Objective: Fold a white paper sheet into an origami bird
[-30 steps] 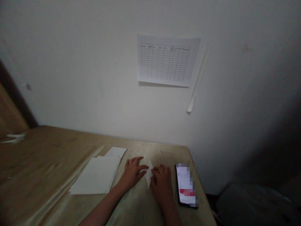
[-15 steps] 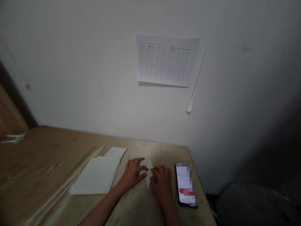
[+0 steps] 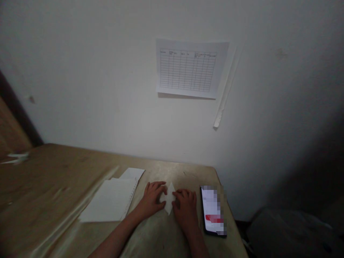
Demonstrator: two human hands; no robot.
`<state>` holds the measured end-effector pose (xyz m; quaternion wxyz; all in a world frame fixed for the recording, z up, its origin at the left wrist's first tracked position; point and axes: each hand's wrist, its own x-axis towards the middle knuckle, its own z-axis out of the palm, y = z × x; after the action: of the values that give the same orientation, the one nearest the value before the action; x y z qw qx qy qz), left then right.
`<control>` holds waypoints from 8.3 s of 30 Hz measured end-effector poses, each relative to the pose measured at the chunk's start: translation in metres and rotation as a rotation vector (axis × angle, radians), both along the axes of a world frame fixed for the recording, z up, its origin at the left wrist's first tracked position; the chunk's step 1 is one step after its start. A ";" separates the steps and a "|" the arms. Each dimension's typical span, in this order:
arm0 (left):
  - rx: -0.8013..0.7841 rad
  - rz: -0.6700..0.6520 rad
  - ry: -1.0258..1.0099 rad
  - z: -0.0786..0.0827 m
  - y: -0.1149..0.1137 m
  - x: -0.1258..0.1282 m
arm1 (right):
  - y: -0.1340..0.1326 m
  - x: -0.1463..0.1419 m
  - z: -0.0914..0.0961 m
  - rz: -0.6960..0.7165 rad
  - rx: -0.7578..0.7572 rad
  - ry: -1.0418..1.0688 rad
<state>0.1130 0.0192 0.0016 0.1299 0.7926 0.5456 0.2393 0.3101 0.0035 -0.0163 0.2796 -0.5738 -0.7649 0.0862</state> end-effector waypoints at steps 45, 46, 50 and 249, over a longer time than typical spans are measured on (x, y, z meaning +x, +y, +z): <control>-0.135 -0.180 -0.030 0.012 0.003 -0.012 | 0.002 0.006 -0.004 0.051 0.029 0.218; -0.140 -0.184 -0.029 0.011 0.004 -0.013 | 0.001 0.006 -0.004 0.051 0.025 0.223; -0.157 -0.201 -0.017 0.009 0.007 -0.015 | 0.000 0.007 -0.005 0.056 0.028 0.253; -0.029 0.116 -0.010 -0.004 0.015 0.010 | 0.015 -0.017 0.001 -0.199 -0.088 0.002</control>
<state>0.1228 0.0342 -0.0028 0.1302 0.7564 0.5934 0.2426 0.2933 0.0182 -0.0156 0.2619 -0.6585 -0.6995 0.0919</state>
